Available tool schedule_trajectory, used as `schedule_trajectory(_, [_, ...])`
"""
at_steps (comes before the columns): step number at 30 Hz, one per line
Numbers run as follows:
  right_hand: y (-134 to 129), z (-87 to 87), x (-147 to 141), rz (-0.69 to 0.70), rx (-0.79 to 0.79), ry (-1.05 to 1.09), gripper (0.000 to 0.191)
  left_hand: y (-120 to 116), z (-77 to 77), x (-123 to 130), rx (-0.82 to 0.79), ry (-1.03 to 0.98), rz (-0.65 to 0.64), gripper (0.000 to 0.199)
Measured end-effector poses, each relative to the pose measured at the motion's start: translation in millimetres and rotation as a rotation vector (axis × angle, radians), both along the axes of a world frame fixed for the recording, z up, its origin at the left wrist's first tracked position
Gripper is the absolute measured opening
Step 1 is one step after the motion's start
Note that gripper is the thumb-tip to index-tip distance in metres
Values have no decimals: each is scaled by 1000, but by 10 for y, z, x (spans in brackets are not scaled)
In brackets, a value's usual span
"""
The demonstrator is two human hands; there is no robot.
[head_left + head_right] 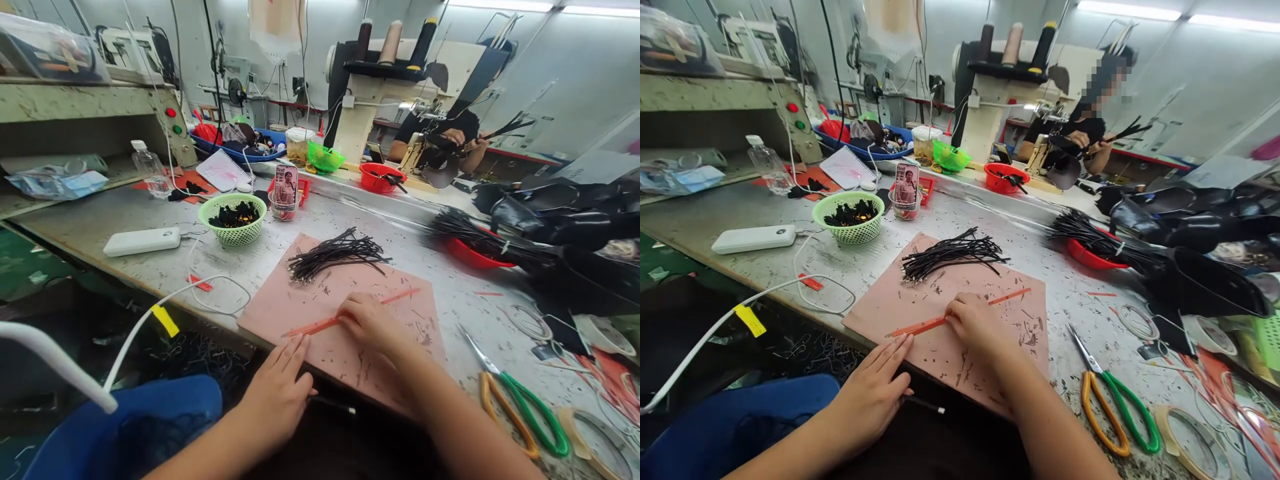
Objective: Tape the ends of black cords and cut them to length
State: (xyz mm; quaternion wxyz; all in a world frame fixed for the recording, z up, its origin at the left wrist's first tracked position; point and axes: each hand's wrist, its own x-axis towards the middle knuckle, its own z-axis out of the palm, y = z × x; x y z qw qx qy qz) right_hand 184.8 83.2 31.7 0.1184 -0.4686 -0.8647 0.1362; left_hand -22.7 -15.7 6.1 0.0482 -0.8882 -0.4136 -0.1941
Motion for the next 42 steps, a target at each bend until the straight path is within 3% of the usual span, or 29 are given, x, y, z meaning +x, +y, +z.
schedule_trajectory(5, [-291,-62,53,-25,115,-57,23,4,-125,50,23,26,50,16])
schedule_trajectory(9, [-536,-266,95,20,196,-140,42,-44,-149,91,48,75,36,12])
schedule_trajectory(14, [-587,-440,129,15,285,-128,44,-68,-123,137,34,76,-17,18])
schedule_trajectory(29, [-568,-384,104,7,303,-86,45,-23,-97,138,12,43,27,13])
schedule_trajectory(37, [-471,-306,70,-37,158,-24,49,94,-207,151,7,-185,73,40])
schedule_trajectory(42, [-439,-319,80,-47,156,4,48,159,-220,126,-11,-138,50,40])
